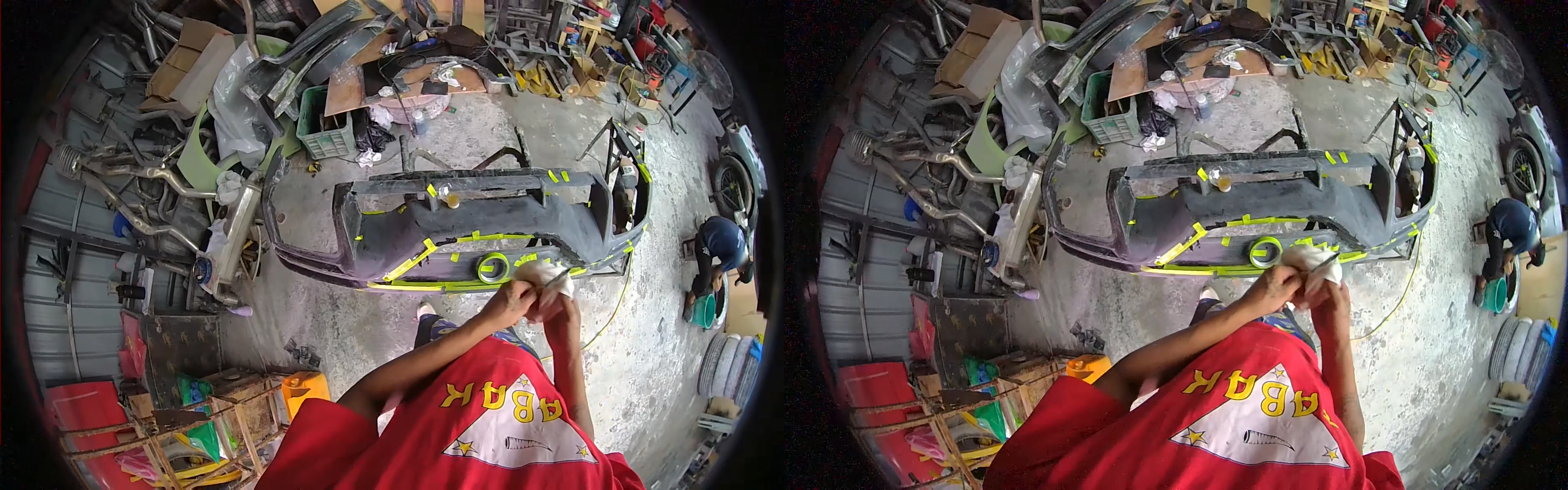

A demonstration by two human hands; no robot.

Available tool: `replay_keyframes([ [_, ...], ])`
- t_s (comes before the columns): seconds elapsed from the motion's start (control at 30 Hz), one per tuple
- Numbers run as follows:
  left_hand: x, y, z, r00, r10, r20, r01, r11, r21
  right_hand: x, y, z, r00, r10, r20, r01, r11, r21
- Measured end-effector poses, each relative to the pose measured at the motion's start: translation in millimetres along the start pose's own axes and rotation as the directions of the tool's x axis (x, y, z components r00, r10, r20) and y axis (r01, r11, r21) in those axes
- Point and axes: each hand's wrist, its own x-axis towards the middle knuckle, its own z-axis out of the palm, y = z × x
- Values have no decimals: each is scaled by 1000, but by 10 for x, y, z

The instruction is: Apply adhesive or repair compound to a car bumper or body part using a brush.

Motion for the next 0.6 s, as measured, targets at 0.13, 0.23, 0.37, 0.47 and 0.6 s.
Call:
replay_keyframes([
  [0.13,18,-8,68,935,-296,194,317,944,-88,8,-60,91,923,155,-353,-250,938,-242],
  [0.23,48,-8,172,949,-241,205,250,968,-17,-4,-5,39,885,175,-431,-212,977,-39],
  [0.37,81,-70,207,957,-179,228,189,982,-25,12,-46,180,857,206,-473,-194,978,76],
  [0.47,67,-51,126,941,-166,296,207,972,-111,-2,-58,-124,834,66,-548,-111,993,-49],
  [0.6,-161,232,-482,743,-532,405,598,800,-44,8,-472,-636,701,-145,-699,130,989,-75],
])
